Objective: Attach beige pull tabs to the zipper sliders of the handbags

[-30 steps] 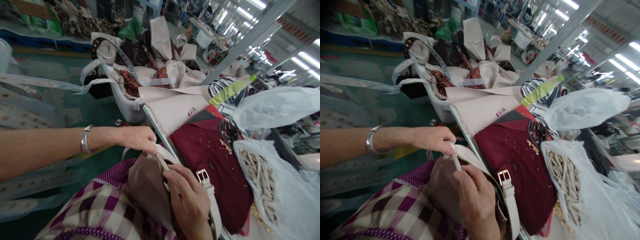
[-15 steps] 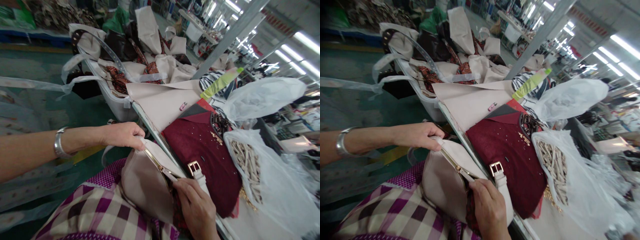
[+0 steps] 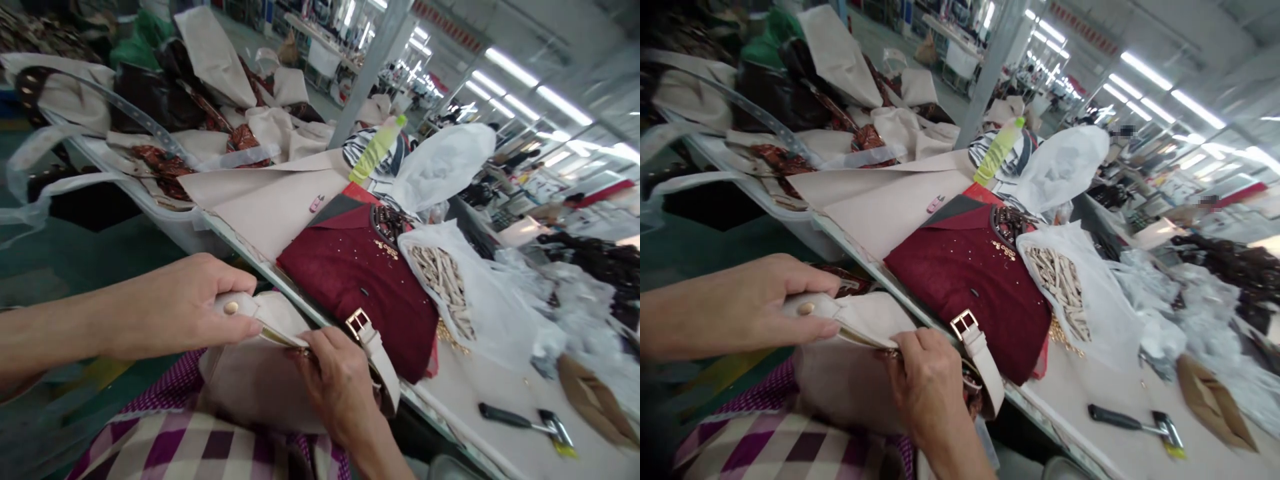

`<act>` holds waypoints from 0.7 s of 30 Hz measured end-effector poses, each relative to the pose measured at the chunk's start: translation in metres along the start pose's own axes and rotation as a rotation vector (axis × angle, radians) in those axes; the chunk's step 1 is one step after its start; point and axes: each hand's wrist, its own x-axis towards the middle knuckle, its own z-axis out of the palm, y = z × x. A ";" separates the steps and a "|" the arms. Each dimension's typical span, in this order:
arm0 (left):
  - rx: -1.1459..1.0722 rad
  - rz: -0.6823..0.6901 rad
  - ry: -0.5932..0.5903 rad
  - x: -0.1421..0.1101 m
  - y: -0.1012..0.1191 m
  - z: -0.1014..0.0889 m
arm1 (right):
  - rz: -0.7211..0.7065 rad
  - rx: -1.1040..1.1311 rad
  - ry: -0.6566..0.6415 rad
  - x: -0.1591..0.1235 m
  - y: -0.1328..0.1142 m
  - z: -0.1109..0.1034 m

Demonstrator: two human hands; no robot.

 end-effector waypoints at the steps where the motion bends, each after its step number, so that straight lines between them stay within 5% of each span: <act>1: 0.081 0.045 0.040 0.001 0.005 -0.005 | 0.014 -0.020 0.028 0.001 0.003 -0.002; 5: 0.412 0.461 0.672 0.010 0.042 -0.010 | 0.113 -0.125 0.081 0.013 0.013 -0.029; 7: 0.538 0.692 0.853 0.020 0.061 0.004 | 0.200 -0.152 0.055 0.026 0.021 -0.045; 9: 0.598 0.816 0.799 0.038 0.072 0.030 | 0.287 -0.183 0.036 0.038 0.036 -0.057; 14: 0.577 0.758 0.610 0.096 0.074 0.086 | 0.431 -0.221 0.019 0.053 0.080 -0.057; 19: 0.514 0.652 0.420 0.117 0.076 0.093 | 0.458 -0.080 -0.049 0.027 0.098 -0.063; 21: 0.498 0.617 0.375 0.118 0.079 0.091 | 0.457 0.031 0.042 0.001 0.108 -0.080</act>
